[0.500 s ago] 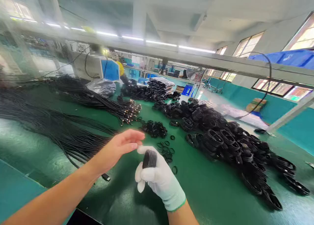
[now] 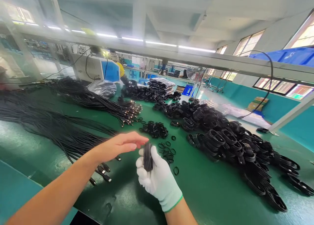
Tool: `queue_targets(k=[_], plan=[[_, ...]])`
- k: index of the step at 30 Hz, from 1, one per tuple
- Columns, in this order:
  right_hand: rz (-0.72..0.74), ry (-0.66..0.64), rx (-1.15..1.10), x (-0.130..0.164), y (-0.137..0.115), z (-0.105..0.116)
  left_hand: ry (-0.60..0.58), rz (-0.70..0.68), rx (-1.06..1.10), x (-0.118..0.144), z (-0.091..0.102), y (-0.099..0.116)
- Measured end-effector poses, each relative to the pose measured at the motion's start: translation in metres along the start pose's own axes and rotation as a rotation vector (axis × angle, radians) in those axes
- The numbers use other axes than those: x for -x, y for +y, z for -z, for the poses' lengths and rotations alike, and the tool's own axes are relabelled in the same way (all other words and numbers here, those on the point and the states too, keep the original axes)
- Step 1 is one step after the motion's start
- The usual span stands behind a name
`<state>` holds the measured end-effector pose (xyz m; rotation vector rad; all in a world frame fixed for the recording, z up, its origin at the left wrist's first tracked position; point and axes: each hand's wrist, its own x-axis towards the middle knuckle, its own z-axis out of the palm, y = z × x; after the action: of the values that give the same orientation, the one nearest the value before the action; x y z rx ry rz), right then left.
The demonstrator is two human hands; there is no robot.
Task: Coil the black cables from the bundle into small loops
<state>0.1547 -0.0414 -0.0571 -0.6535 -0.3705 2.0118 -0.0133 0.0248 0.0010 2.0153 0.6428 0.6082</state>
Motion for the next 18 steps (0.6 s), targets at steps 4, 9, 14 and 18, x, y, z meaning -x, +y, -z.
queue_targets(k=[4,9,14,18], plan=[[-0.042,0.022,0.002,-0.003,0.008,0.0,0.193,-0.094,-0.122,0.004,-0.024,-0.013],[0.042,-0.118,0.281,0.003,0.004,-0.001,0.423,-0.183,-0.348,0.001,-0.05,-0.021],[0.106,-0.222,0.537,0.013,-0.009,-0.004,0.434,-0.115,-0.558,0.005,-0.051,-0.016],[0.112,-0.197,0.527,0.012,-0.005,-0.003,0.492,-0.079,-0.549,0.012,-0.054,-0.018]])
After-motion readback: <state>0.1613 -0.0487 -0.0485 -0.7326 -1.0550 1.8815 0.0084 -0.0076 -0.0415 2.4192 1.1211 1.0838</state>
